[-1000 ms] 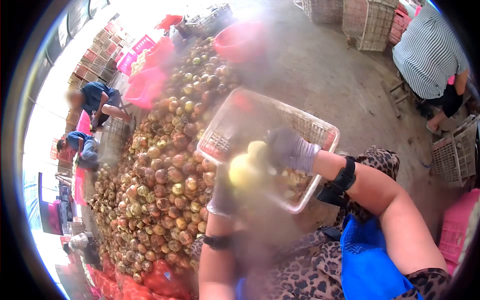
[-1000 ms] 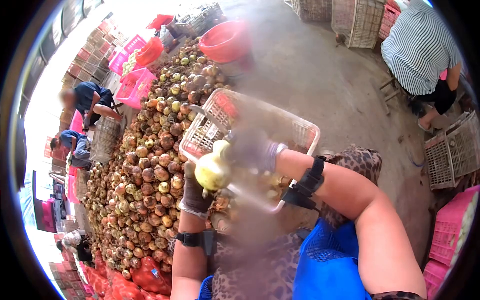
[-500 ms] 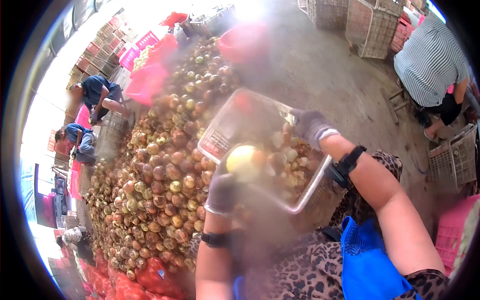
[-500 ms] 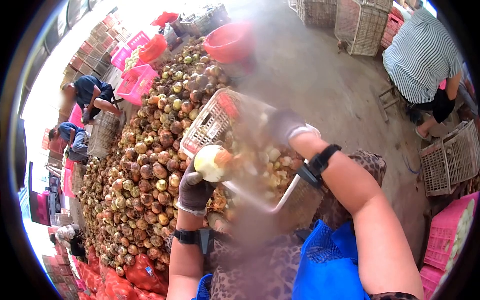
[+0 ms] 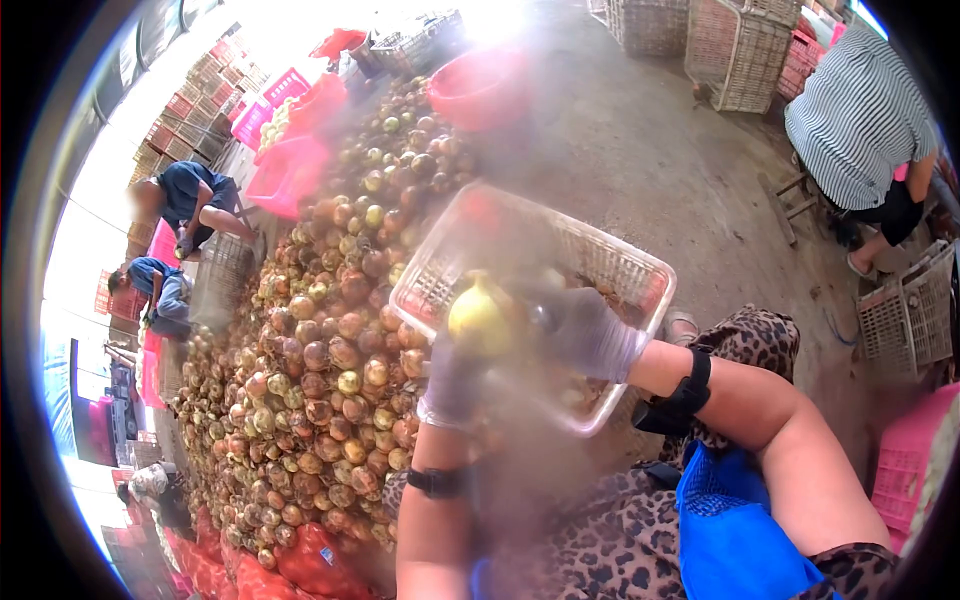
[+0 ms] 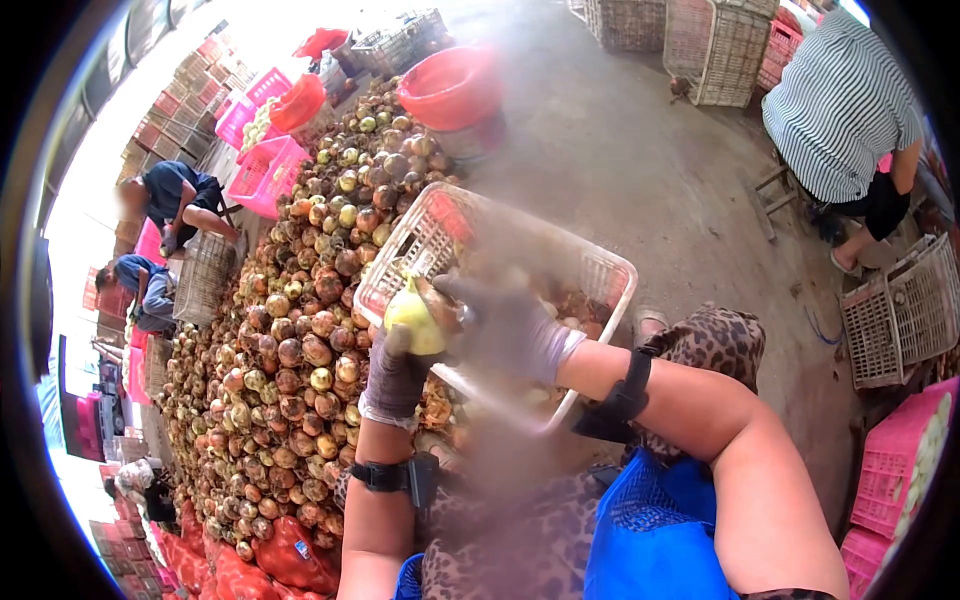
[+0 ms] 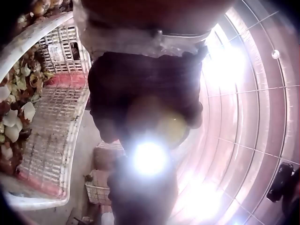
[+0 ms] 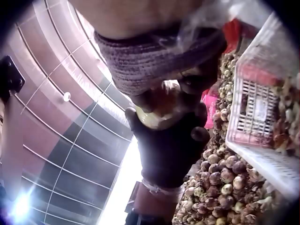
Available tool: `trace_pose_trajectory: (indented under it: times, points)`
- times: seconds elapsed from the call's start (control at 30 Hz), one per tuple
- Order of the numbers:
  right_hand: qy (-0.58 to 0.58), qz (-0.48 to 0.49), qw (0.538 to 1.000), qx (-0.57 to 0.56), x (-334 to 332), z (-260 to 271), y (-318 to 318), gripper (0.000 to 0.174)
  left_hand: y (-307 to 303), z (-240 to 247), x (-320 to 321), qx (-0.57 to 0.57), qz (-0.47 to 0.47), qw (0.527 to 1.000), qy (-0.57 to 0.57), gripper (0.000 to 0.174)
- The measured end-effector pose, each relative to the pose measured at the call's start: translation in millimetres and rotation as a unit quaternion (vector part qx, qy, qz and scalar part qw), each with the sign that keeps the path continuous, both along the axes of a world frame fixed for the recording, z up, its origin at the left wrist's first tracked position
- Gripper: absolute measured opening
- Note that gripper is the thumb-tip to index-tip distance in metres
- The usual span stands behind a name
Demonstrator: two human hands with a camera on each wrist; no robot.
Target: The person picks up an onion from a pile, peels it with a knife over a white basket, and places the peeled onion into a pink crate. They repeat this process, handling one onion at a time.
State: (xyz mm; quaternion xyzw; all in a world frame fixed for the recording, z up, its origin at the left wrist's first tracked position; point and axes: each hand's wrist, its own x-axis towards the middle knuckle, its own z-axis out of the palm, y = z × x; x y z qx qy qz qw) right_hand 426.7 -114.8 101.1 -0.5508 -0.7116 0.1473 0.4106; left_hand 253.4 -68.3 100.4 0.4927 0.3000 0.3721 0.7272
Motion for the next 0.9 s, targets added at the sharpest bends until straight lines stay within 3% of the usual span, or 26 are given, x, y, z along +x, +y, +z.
trace_pose_trajectory:
  times: [0.07, 0.1, 0.17, 0.3, 0.4, 0.47, 0.57, 0.63, 0.73, 0.8, 0.87, 0.9]
  points:
    - [0.011, 0.002, 0.999, -0.05, 0.0, 3.2, -1.6, 0.034, -0.7, 3.3, 4.7, -0.018, 0.02, 0.999, -0.018, 0.081]
    - [0.017, 0.001, 0.997, -0.074, 0.8, 3.7, -3.1, 0.034, -2.1, 1.4, 6.1, -0.014, 0.024, 0.999, -0.031, 0.069]
    - [-0.052, -0.011, 0.996, -0.074, -0.5, -13.6, -1.2, 0.036, -3.9, -1.2, 8.6, -0.002, 0.03, 0.998, -0.059, 0.051]
    - [-0.166, -0.018, 0.975, -0.144, -2.1, -15.2, -5.9, 0.041, -13.7, 9.7, 14.1, 0.002, 0.054, 0.998, -0.027, 0.048]
    - [-0.185, 0.004, 0.971, -0.148, 1.9, -13.6, -7.2, 0.047, -17.7, 13.3, 12.6, 0.019, 0.062, 0.997, 0.041, 0.073]
    - [-0.204, 0.019, 0.967, -0.152, 8.4, -30.6, -2.6, 0.042, -14.6, 1.4, 3.1, 0.041, 0.082, 0.993, 0.069, 0.07]
    - [-0.289, 0.061, 0.913, -0.28, 26.7, -88.0, 25.8, 0.027, -13.9, -11.2, -8.4, 0.06, 0.123, 0.986, 0.097, 0.068]
    - [-0.153, -0.068, 0.899, -0.405, 45.3, -81.4, 24.8, 0.019, -12.8, 2.3, -13.4, 0.035, 0.115, 0.991, 0.054, 0.071]
    - [-0.351, 0.022, 0.881, -0.318, 44.7, -102.6, 35.0, 0.027, -8.8, 13.9, -18.5, 0.024, 0.137, 0.99, -0.019, 0.08]
    - [-0.041, -0.017, 0.944, -0.328, 26.0, -83.3, 26.5, 0.027, -6.4, 16.6, -19.1, 0.023, 0.169, 0.984, -0.046, 0.084]
    - [0.115, 0.001, 0.957, -0.266, 5.2, -39.5, 5.7, 0.027, -1.3, 14.7, -19.3, 0.04, 0.179, 0.981, -0.06, 0.084]
    - [0.109, 0.038, 0.971, -0.209, -2.7, -20.8, -6.0, 0.027, -0.1, 14.7, -17.7, 0.051, 0.176, 0.981, -0.064, 0.083]
